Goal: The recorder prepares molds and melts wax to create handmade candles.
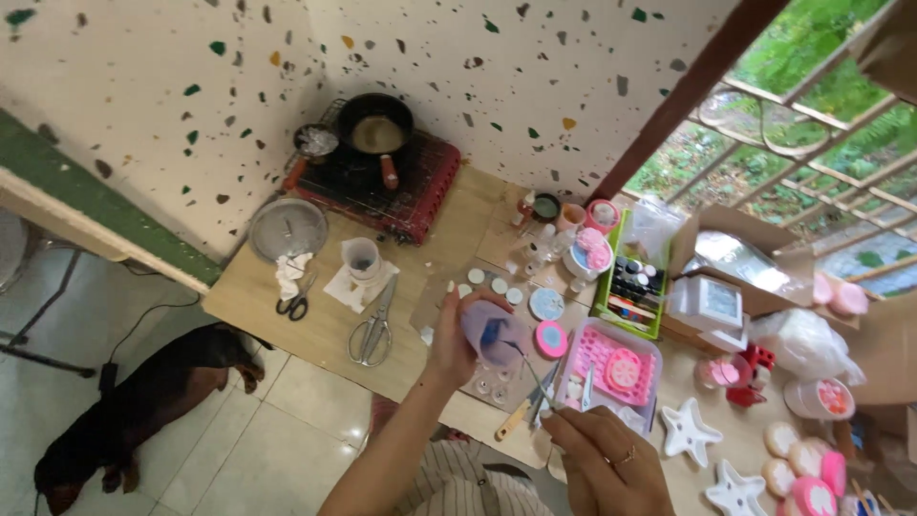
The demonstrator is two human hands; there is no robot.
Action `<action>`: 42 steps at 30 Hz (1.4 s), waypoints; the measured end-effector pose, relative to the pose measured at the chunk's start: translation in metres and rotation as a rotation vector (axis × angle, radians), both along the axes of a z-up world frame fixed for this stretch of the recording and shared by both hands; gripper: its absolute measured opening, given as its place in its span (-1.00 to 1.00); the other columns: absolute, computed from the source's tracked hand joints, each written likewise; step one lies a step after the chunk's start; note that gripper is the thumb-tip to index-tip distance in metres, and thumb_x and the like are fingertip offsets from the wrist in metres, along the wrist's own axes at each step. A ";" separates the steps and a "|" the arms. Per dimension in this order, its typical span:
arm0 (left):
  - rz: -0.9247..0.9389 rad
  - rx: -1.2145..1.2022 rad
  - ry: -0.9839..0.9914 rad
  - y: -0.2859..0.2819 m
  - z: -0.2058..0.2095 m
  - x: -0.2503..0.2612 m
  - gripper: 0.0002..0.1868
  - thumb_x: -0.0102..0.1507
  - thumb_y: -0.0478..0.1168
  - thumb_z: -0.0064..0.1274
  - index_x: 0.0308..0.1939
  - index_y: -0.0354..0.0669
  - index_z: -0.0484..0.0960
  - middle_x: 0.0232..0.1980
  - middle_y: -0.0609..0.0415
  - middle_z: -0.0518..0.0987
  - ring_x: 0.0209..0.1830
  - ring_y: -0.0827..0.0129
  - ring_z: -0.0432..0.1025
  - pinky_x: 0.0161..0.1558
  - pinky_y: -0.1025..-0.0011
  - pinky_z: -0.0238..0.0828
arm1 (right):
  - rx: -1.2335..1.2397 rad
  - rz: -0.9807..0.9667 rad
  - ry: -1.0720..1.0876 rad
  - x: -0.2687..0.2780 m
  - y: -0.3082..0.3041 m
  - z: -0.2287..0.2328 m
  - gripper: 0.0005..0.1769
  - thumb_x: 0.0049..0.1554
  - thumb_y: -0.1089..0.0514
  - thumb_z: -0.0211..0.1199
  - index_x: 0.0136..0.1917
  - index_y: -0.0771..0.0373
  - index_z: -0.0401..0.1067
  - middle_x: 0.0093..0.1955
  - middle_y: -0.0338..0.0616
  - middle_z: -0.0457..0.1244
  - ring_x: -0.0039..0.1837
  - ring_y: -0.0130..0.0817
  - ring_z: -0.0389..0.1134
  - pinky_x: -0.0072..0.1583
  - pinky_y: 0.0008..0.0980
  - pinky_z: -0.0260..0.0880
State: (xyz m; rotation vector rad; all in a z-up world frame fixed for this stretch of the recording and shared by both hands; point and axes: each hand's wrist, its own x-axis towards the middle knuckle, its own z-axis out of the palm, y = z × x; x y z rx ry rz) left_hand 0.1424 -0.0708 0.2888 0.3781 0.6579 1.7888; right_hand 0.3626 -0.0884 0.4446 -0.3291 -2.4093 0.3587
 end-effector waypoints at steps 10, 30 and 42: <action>-0.136 -0.046 0.148 -0.001 -0.021 -0.027 -0.23 0.50 0.33 -0.59 -0.11 -0.15 0.62 -0.32 0.10 0.55 -0.46 0.52 0.35 -0.52 0.59 0.26 | -0.221 -0.056 -0.047 -0.051 0.036 -0.075 -0.57 -0.04 0.49 0.22 0.10 0.24 0.56 0.05 -0.06 0.38 0.00 -0.19 0.47 0.02 -0.35 0.48; -0.190 -0.067 0.332 0.007 -0.016 -0.135 -0.12 0.47 0.37 -0.70 -0.22 -0.18 0.65 -0.37 0.09 0.56 -0.52 0.50 0.37 -0.60 0.59 0.22 | -0.427 -0.143 -0.143 -0.142 0.038 -0.045 -0.79 0.09 0.38 0.21 0.00 0.26 0.54 -0.06 -0.10 0.38 -0.14 -0.26 0.45 -0.11 -0.38 0.46; -0.173 -0.049 0.120 0.021 -0.033 -0.151 -0.09 0.40 0.43 -0.69 -0.26 -0.27 0.58 -0.28 -0.02 0.61 -0.24 0.30 0.53 -0.11 0.38 0.48 | -1.385 -0.249 0.540 -0.152 0.048 -0.107 -0.71 0.30 0.16 0.07 -0.03 0.44 0.49 -0.32 -0.15 0.20 -0.32 -0.47 0.17 -0.30 -0.46 0.16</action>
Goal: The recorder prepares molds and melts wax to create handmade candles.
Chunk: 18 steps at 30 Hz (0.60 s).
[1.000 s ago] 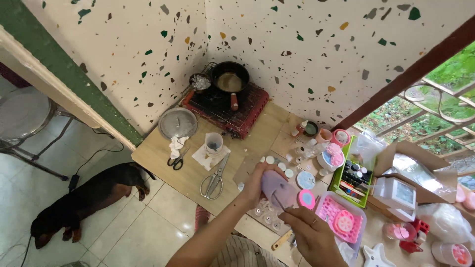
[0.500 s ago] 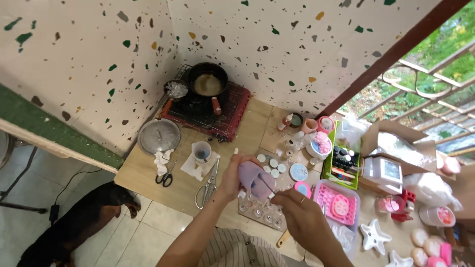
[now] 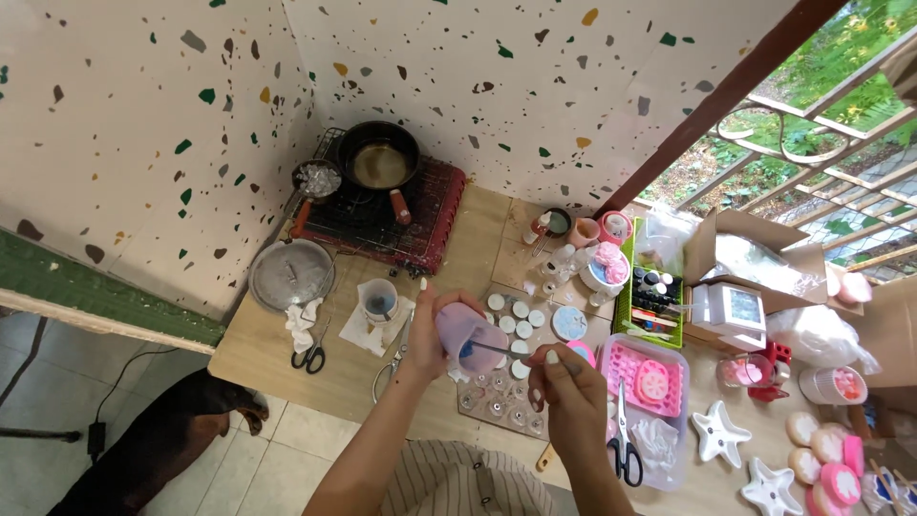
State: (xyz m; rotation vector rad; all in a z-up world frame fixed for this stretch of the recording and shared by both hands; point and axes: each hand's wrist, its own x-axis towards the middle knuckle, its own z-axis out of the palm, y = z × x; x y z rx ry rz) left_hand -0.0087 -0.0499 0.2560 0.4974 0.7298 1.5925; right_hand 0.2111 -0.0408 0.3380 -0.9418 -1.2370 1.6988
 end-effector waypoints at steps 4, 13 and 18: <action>0.014 -0.094 0.014 -0.005 0.001 -0.008 -0.08 0.37 0.48 -0.67 -0.25 -0.22 0.59 -0.30 0.04 0.60 -0.31 0.39 0.52 -0.30 0.48 0.45 | -0.169 -0.082 0.103 0.001 0.012 -0.004 -0.73 0.30 0.18 0.08 -0.05 0.45 0.47 -0.31 -0.09 0.22 -0.32 -0.42 0.15 -0.32 -0.42 0.16; 0.021 -0.175 0.018 -0.008 -0.001 -0.020 -0.10 0.37 0.48 -0.67 -0.22 -0.14 0.63 -0.37 0.14 0.62 -0.50 0.54 0.45 -0.70 0.60 0.06 | -0.237 -0.099 0.215 0.005 0.023 -0.002 -0.75 0.31 0.20 0.07 -0.04 0.45 0.45 -0.19 0.04 0.31 -0.29 -0.42 0.15 -0.31 -0.43 0.16; 0.064 -0.233 -0.016 -0.008 -0.017 -0.020 -0.13 0.36 0.47 -0.64 -0.13 -0.12 0.62 -0.32 0.12 0.65 -0.47 0.52 0.47 -0.69 0.59 0.07 | -0.258 -0.087 0.248 0.002 0.030 0.013 -0.76 0.30 0.21 0.06 -0.04 0.45 0.44 -0.16 0.05 0.32 -0.29 -0.43 0.14 -0.31 -0.45 0.15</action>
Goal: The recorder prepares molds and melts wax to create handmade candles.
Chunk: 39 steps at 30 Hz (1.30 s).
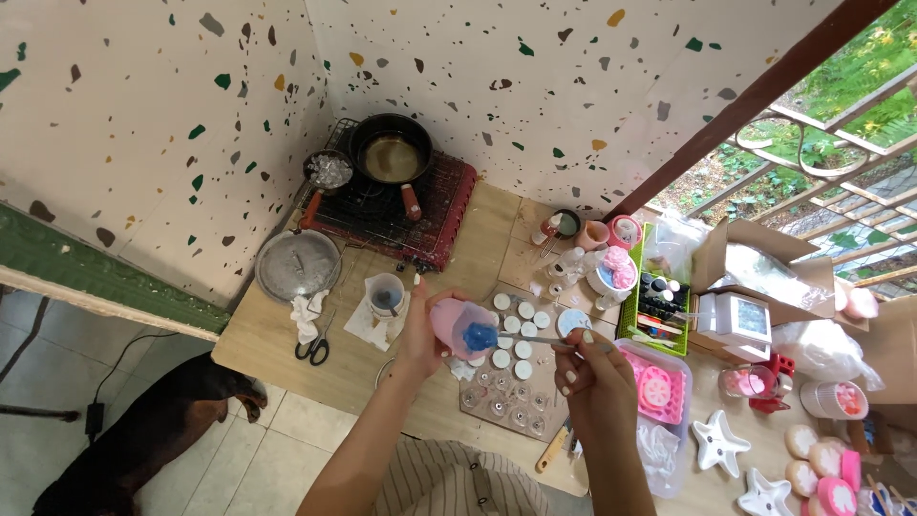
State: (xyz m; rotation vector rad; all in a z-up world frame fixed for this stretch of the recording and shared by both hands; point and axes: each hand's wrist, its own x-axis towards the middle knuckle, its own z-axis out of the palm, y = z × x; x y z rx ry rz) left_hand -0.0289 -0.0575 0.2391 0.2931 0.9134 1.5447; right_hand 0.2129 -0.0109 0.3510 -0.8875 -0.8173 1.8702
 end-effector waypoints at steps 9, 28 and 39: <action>0.122 -0.199 -0.186 -0.001 -0.005 -0.006 -0.16 0.29 0.51 -0.51 0.05 -0.10 0.53 -0.21 0.13 0.66 -0.33 0.44 0.57 -0.62 0.54 0.16 | 0.136 0.035 0.045 -0.011 0.023 0.047 -0.78 0.32 0.25 0.02 0.00 0.47 0.42 -0.22 -0.04 0.26 -0.29 -0.43 0.14 -0.30 -0.44 0.13; -0.330 0.047 -0.282 -0.062 -0.097 0.023 -0.37 0.29 -0.09 0.06 0.42 -0.03 0.28 0.22 0.01 0.57 0.09 0.31 0.58 0.00 0.33 0.59 | 0.212 0.110 0.038 -0.040 0.072 0.092 -0.81 0.36 0.23 0.04 0.05 0.37 0.44 -0.08 -0.05 0.30 -0.21 -0.45 0.15 -0.21 -0.50 0.16; 0.151 -0.326 1.205 -0.043 -0.226 0.036 -0.37 -0.05 -0.31 0.41 0.09 -0.14 0.52 0.06 -0.08 0.61 0.11 -0.04 0.51 0.12 0.16 0.45 | 0.095 0.092 -0.003 -0.052 0.080 0.047 -0.79 0.35 0.21 0.06 0.07 0.37 0.46 -0.05 0.02 0.36 -0.20 -0.45 0.18 -0.16 -0.47 0.20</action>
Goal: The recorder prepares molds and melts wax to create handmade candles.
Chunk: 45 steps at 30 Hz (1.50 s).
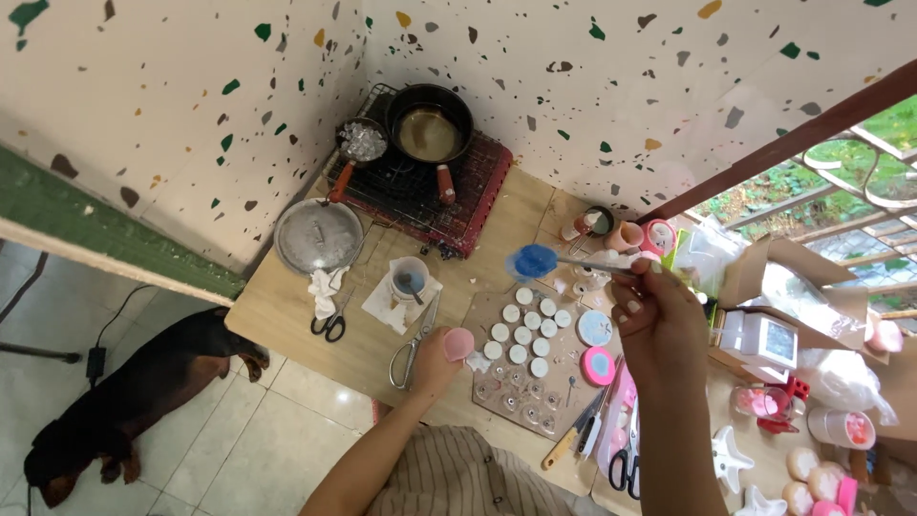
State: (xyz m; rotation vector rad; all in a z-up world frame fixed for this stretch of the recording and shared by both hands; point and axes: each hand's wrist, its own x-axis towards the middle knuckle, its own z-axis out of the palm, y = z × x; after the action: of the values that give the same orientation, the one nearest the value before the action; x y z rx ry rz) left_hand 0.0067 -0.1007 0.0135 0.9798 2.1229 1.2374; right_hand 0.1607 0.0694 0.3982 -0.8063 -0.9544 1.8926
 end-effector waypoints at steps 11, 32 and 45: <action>-0.159 0.140 0.075 -0.018 -0.011 -0.011 -0.04 -0.13 -0.45 0.33 0.34 -0.19 0.27 0.31 -0.27 0.37 0.31 -0.24 0.30 0.25 0.08 0.29 | -0.073 0.097 -0.046 -0.096 0.018 -0.042 -0.79 0.34 0.18 0.09 0.04 0.38 0.45 -0.05 -0.03 0.35 -0.19 -0.46 0.23 -0.16 -0.46 0.25; 0.364 0.093 0.112 0.070 0.148 -0.328 -0.85 0.27 -0.22 0.14 -0.16 -0.20 0.60 -0.20 -0.05 0.50 -0.12 0.07 0.42 -0.08 0.14 0.36 | 0.100 -0.020 -0.445 -0.394 0.072 -0.283 -0.69 0.31 0.16 0.11 0.21 0.37 0.50 0.04 -0.08 0.41 -0.08 -0.32 0.44 -0.09 -0.34 0.45; -0.094 0.065 0.563 0.168 0.137 -0.394 -0.72 0.16 -0.35 0.20 -0.05 -0.10 0.75 0.01 -0.02 0.44 0.08 0.09 0.34 -0.02 0.17 0.43 | 0.969 0.230 -0.819 -0.383 0.064 -0.209 -0.74 0.20 0.38 0.20 0.12 0.21 0.58 0.08 -0.10 0.38 -0.15 -0.33 0.37 -0.10 -0.38 0.37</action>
State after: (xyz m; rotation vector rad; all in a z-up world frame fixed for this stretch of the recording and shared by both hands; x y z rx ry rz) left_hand -0.3877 0.0676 0.1503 1.5855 2.4157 1.0756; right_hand -0.2219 0.1330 0.1896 -0.8518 -2.2850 0.9621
